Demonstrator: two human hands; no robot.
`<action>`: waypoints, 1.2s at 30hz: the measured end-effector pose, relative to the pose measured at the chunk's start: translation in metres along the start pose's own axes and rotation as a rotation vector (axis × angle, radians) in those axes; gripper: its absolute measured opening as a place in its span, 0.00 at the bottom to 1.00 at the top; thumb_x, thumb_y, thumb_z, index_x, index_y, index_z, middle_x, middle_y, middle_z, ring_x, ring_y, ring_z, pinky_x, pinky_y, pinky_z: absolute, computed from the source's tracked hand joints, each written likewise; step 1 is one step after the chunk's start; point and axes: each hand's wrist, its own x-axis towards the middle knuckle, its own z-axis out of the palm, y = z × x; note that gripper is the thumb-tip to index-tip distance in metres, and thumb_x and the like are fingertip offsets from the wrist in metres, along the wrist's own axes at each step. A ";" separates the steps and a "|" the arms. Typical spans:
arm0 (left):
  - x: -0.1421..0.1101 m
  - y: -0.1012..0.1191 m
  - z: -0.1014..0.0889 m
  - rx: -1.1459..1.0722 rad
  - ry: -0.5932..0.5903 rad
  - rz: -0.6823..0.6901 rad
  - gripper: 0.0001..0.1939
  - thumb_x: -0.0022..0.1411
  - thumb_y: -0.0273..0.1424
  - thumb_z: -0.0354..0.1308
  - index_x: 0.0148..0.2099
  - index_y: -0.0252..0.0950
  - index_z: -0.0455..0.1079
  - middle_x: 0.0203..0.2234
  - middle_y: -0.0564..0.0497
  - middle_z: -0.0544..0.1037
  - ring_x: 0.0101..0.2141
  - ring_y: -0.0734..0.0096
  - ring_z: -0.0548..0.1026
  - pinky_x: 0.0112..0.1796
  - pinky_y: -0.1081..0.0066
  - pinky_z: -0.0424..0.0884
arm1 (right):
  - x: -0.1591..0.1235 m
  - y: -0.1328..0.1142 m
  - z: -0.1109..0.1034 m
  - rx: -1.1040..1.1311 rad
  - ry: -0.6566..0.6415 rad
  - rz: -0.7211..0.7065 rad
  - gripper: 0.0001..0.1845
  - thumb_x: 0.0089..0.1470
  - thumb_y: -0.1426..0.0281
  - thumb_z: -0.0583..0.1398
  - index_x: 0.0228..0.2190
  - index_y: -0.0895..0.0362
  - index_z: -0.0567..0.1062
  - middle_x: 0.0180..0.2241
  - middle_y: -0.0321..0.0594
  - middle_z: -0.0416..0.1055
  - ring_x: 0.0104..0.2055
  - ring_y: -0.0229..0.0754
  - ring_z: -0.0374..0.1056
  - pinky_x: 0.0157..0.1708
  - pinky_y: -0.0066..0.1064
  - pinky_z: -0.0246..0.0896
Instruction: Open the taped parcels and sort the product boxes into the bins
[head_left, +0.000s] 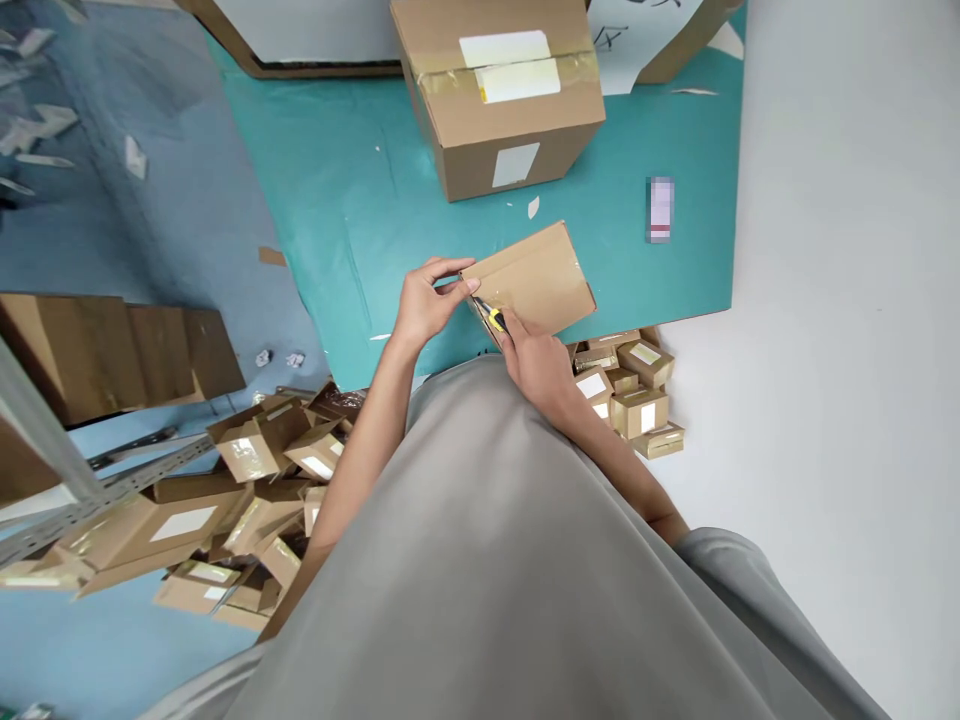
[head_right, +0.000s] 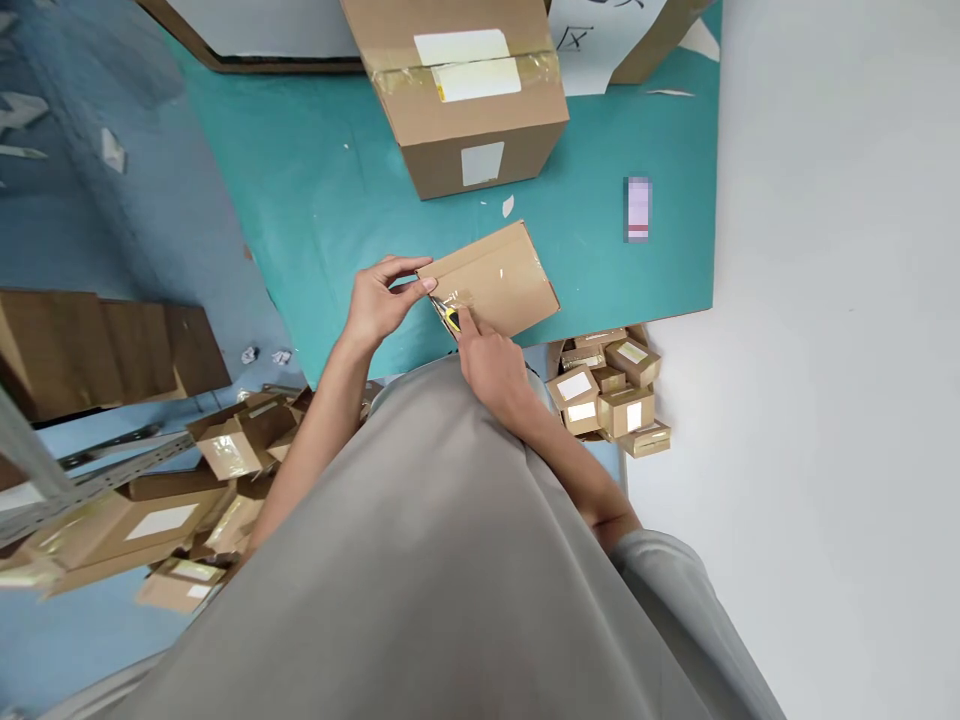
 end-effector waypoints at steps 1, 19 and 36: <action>0.000 0.000 0.001 0.007 0.010 -0.007 0.34 0.62 0.59 0.73 0.57 0.38 0.84 0.50 0.42 0.85 0.53 0.54 0.84 0.55 0.54 0.85 | 0.001 -0.001 0.000 -0.016 -0.015 0.008 0.33 0.81 0.67 0.44 0.81 0.58 0.56 0.68 0.59 0.76 0.62 0.58 0.79 0.60 0.45 0.73; -0.007 -0.007 0.005 0.073 0.095 0.008 0.30 0.67 0.58 0.70 0.59 0.41 0.83 0.51 0.43 0.85 0.54 0.55 0.83 0.58 0.55 0.83 | -0.027 0.050 -0.017 0.005 0.046 -0.043 0.25 0.80 0.66 0.50 0.72 0.54 0.69 0.57 0.57 0.83 0.55 0.56 0.83 0.53 0.42 0.77; 0.002 0.061 0.116 0.598 -0.189 0.371 0.18 0.84 0.40 0.50 0.66 0.47 0.75 0.72 0.46 0.73 0.80 0.48 0.57 0.78 0.29 0.48 | 0.017 0.154 0.030 0.431 0.496 0.052 0.26 0.80 0.59 0.48 0.66 0.59 0.72 0.55 0.57 0.84 0.53 0.59 0.82 0.53 0.45 0.76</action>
